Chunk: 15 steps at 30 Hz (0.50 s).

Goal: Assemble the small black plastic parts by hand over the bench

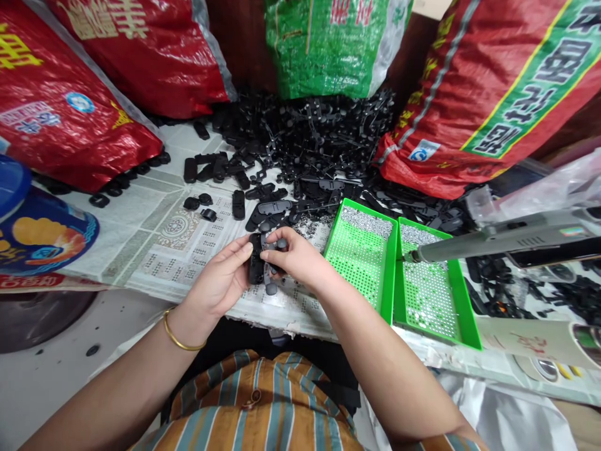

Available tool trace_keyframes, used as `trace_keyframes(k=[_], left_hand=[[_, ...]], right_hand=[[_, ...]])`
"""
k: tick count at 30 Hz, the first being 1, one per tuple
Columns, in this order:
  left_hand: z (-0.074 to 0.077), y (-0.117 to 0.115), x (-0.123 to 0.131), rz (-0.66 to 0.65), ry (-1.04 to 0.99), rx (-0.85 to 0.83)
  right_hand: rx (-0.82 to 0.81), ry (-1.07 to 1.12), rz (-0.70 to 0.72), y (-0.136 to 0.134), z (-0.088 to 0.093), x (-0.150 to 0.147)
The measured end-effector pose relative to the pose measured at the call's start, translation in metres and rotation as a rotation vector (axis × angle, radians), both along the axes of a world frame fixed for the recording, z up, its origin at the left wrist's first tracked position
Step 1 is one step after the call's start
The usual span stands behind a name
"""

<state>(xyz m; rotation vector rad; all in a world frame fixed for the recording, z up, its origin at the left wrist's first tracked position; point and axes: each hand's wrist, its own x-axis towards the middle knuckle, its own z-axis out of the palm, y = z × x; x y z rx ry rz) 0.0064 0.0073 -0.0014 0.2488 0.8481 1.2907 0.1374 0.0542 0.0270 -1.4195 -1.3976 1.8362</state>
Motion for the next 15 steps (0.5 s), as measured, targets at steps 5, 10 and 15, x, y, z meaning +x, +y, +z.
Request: trace_keyframes(k=[5,10,15], left_hand=[[0.0010,-0.0006,0.0019,0.025,-0.004,-0.001],[-0.0001,-0.0004,0.0033,0.033,0.028,0.021],[-0.0047,-0.0015,0.0051,0.054,0.065,0.042]], right_hand=[[0.049,-0.021,0.009,-0.0016,-0.0041,-0.0005],[0.142,-0.104,0.008,-0.0010,-0.0050,-0.0002],[0.213,-0.162,-0.026,0.0004,-0.0064,0.0013]])
